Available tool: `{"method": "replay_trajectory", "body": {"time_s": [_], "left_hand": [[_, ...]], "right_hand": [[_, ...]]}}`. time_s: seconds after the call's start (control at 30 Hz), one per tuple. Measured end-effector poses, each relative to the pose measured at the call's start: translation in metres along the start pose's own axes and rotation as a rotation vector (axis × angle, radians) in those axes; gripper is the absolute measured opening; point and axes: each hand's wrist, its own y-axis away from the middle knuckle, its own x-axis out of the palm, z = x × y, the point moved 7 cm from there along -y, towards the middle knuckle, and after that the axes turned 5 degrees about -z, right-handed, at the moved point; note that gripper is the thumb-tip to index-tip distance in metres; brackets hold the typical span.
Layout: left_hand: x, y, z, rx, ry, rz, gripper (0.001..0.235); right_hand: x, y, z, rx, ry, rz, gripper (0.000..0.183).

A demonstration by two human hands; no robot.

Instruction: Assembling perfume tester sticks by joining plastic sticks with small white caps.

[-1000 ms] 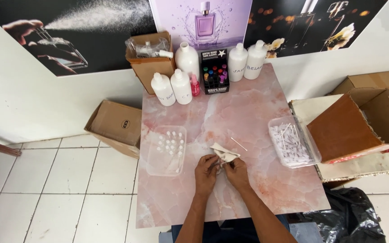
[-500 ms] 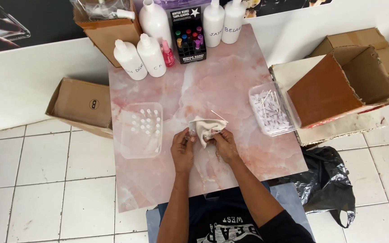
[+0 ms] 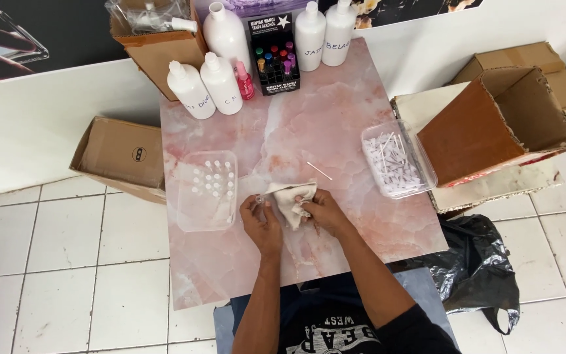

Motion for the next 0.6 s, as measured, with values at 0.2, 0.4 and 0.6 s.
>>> {"method": "replay_trajectory", "body": {"time_s": [0.2,0.4,0.6], "left_hand": [[0.009,0.001,-0.015,0.156,-0.104,0.064,0.024],[0.011,0.002,-0.021,0.186,-0.105,0.080,0.023],[0.019,0.006,-0.014,0.240,-0.097,0.211,0.022]], "right_hand": [[-0.010,0.023,0.057,-0.190,0.992,-0.175,0.049],[-0.029,0.012,0.052,-0.831,0.904,-0.466,0.012],[-0.061,-0.059,-0.001,-0.680,1.186,-0.575,0.022]]}}
